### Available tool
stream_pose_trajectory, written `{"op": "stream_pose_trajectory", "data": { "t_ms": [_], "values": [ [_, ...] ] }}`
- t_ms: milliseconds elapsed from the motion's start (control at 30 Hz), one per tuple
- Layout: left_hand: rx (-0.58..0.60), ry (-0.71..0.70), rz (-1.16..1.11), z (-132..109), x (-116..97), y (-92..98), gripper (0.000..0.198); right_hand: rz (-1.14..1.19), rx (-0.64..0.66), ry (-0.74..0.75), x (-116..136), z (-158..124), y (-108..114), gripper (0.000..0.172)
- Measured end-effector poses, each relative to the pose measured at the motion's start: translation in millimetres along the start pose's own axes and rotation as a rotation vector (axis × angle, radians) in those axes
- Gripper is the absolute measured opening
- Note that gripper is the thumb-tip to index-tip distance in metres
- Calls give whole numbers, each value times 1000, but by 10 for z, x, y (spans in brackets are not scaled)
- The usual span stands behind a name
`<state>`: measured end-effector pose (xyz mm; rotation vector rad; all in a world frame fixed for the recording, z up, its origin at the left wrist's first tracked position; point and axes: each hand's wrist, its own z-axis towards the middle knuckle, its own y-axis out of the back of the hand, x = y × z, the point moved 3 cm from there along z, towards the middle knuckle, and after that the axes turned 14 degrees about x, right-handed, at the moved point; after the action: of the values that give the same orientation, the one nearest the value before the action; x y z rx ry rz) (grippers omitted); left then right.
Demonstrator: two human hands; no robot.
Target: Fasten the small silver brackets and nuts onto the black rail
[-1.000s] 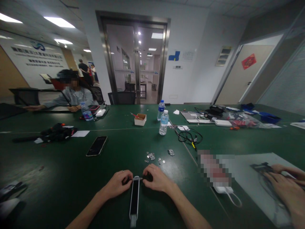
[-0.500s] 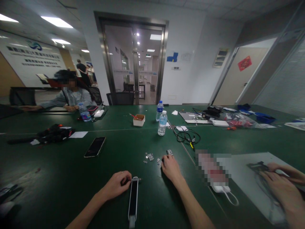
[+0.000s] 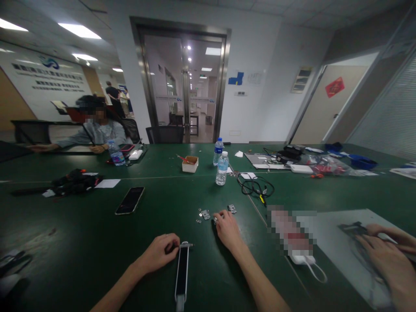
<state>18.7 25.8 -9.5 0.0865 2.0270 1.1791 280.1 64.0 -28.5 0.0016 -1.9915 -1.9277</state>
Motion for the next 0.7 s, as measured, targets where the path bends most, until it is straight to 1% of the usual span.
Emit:
{"op": "stream_pose_trajectory", "data": {
  "t_ms": [167, 233, 333, 433, 567, 700],
  "values": [
    [-7, 2, 12, -2, -21, 10, 12, 10, -52, 100, 224, 95, 4, 30],
    [-12, 0, 16, -2, -17, 7, 12, -2, -39, 137, 309, 154, 11, 31],
    [-22, -9, 25, -2, -13, 2, 11, -39, 22, 172, 387, 266, 27, 30],
    [-27, -16, 34, 0, -20, 4, 10, -75, 91, 134, 409, 408, 52, 27],
    [-32, -17, 40, 0, -33, 9, 11, -91, 118, 26, 402, 629, 92, 24],
    [-42, -18, 41, -3, -27, 5, 11, -92, 163, 2, 424, 823, 77, 18]
  ]
}}
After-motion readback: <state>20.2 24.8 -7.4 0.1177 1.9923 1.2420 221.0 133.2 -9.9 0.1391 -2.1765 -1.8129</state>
